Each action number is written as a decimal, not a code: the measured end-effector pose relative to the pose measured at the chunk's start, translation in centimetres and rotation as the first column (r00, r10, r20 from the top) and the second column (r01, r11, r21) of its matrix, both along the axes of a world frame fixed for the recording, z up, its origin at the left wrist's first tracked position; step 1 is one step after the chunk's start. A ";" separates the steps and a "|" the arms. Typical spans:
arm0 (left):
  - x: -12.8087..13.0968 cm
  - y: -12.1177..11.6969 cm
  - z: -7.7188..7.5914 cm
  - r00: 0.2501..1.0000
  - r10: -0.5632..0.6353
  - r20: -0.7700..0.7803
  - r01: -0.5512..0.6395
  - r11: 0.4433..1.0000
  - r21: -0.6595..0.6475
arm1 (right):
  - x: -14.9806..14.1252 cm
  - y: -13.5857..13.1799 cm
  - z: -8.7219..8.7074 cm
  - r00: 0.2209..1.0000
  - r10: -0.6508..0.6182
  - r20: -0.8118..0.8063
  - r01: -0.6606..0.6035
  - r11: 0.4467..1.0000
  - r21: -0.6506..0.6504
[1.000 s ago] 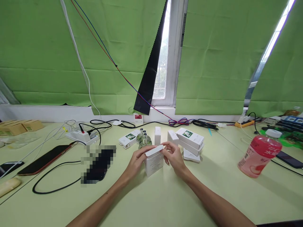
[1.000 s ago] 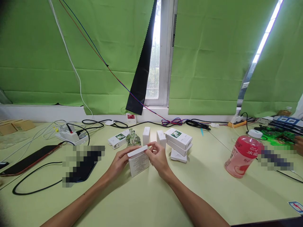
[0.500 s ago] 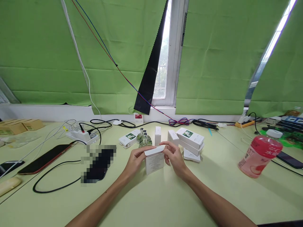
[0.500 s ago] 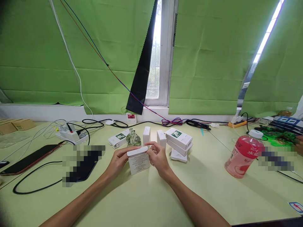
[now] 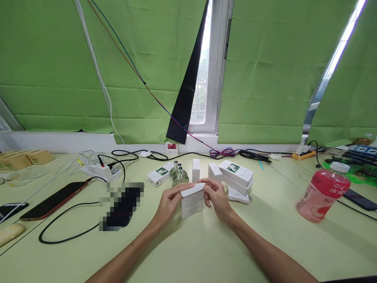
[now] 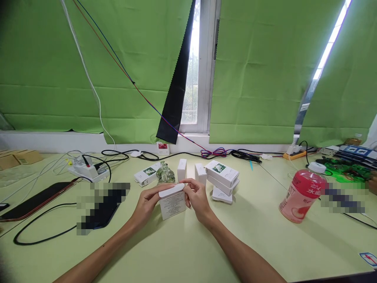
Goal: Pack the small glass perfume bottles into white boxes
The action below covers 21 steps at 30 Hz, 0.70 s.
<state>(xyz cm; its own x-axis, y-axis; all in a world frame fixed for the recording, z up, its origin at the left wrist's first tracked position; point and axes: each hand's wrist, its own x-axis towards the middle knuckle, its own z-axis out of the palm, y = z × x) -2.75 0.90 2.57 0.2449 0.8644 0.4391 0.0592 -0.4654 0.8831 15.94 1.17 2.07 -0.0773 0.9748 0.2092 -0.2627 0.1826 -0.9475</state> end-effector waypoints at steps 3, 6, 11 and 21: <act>-0.1 -0.4 0.2 0.997 -0.006 -0.072 0.010 0.998 0.058 | 0.0 0.1 0.0 0.999 0.006 -0.033 -0.006 1.000 -0.008; -0.2 -0.7 0.3 0.993 -0.023 -0.115 0.035 0.994 0.103 | 0.0 0.2 -0.2 0.999 0.014 -0.051 -0.015 1.000 -0.006; -0.3 -0.7 -0.1 0.986 -0.055 -0.156 0.084 0.979 0.184 | -0.1 0.3 -0.4 0.997 0.024 -0.074 -0.025 1.000 -0.016; 0.1 -0.4 -0.7 0.979 0.040 -0.198 0.007 0.973 0.231 | -0.2 0.4 -0.4 0.996 0.013 -0.093 -0.016 0.999 -0.033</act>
